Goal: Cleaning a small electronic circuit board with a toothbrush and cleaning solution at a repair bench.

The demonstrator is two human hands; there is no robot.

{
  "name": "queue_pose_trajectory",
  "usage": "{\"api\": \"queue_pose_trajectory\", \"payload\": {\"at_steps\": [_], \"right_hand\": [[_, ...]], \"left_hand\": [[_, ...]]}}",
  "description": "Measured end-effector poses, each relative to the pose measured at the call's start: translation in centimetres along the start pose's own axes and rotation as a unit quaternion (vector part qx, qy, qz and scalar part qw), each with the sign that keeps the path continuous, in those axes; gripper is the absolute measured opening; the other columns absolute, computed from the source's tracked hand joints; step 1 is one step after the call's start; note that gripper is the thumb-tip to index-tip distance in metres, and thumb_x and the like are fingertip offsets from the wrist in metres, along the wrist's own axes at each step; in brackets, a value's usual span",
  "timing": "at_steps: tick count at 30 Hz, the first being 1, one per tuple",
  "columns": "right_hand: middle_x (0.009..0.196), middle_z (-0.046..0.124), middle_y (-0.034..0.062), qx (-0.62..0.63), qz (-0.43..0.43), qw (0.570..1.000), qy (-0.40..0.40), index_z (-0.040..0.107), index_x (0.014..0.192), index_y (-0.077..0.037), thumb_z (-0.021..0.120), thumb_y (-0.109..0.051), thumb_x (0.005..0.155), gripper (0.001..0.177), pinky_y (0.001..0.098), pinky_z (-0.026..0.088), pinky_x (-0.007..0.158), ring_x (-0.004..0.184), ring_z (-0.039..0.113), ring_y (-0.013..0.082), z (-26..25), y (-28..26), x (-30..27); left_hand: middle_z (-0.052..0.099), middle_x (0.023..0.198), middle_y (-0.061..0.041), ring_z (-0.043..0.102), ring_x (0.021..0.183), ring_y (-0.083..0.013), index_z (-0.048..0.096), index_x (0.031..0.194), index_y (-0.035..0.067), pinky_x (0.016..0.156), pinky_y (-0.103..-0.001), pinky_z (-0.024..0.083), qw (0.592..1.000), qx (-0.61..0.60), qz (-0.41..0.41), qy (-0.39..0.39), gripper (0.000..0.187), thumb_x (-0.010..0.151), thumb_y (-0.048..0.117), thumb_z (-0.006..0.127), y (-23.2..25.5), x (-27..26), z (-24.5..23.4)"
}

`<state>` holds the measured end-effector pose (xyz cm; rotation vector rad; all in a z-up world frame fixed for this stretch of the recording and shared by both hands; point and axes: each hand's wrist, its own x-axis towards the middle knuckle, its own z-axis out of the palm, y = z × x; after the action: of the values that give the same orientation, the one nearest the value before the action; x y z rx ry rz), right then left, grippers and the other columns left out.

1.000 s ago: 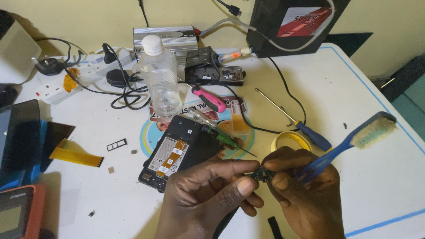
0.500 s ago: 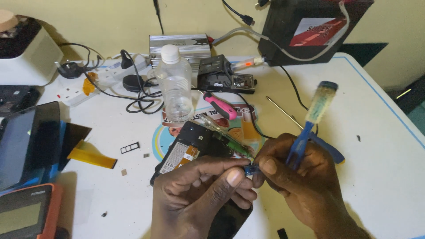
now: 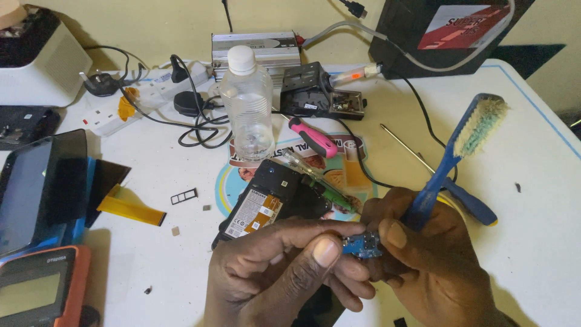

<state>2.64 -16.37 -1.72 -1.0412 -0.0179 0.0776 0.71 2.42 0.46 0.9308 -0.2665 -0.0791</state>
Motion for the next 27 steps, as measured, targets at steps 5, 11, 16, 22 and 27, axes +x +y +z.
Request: {"api": "queue_pose_trajectory", "payload": {"at_steps": [5,11,16,22,27], "right_hand": [[0.084,0.060,0.0162,0.002,0.002,1.000,0.024,0.068,0.100,0.007,0.078,-0.014,0.084,0.028,0.0366,0.059,0.045,0.063,0.068,0.0299,-0.4,0.4,0.0],[0.066,0.047,0.0116,0.053,-0.044,0.992,-0.110,0.060,0.084,0.000,0.077,-0.015,0.090,0.023,0.0279,0.024,0.041,0.049,0.039,0.0158,-0.2,0.1,0.2],[0.070,0.054,0.0152,0.027,-0.055,0.991,-0.121,0.063,0.087,0.003,0.082,-0.022,0.091,0.031,0.0241,0.030,0.039,0.050,0.050,0.0156,-0.3,-0.2,0.3],[0.063,0.057,0.0126,0.028,-0.047,0.991,-0.124,0.062,0.083,0.001,0.082,-0.021,0.089,0.030,0.0245,0.026,0.039,0.054,0.051,0.0166,0.2,-0.6,0.3],[0.064,0.057,0.0130,0.021,-0.056,0.990,-0.126,0.062,0.085,0.002,0.079,-0.021,0.091,0.029,0.0245,0.027,0.039,0.052,0.050,0.0154,0.3,-0.5,0.4]], "left_hand": [[0.076,0.089,-0.025,0.075,0.073,-0.0319,0.068,0.121,-0.015,0.065,-0.037,0.068,0.998,0.021,0.029,-0.047,0.029,0.101,0.005,0.061,0.1,0.0,0.0],[0.076,0.086,-0.028,0.076,0.071,-0.0304,0.069,0.121,-0.011,0.066,-0.035,0.069,0.993,0.074,0.069,-0.053,0.028,0.101,0.009,0.063,-0.1,0.2,0.1],[0.075,0.080,-0.025,0.076,0.068,-0.0288,0.071,0.118,-0.007,0.062,-0.033,0.067,0.992,0.101,0.070,-0.039,0.026,0.102,0.013,0.062,-0.7,0.1,0.2],[0.075,0.085,-0.027,0.077,0.071,-0.0291,0.069,0.119,-0.011,0.065,-0.033,0.068,0.991,0.093,0.079,-0.055,0.027,0.102,0.008,0.061,-0.7,0.2,0.1],[0.074,0.084,-0.028,0.077,0.072,-0.0304,0.068,0.120,-0.013,0.067,-0.034,0.068,0.993,0.086,0.068,-0.055,0.027,0.102,0.006,0.061,-0.5,0.2,0.1]]}}
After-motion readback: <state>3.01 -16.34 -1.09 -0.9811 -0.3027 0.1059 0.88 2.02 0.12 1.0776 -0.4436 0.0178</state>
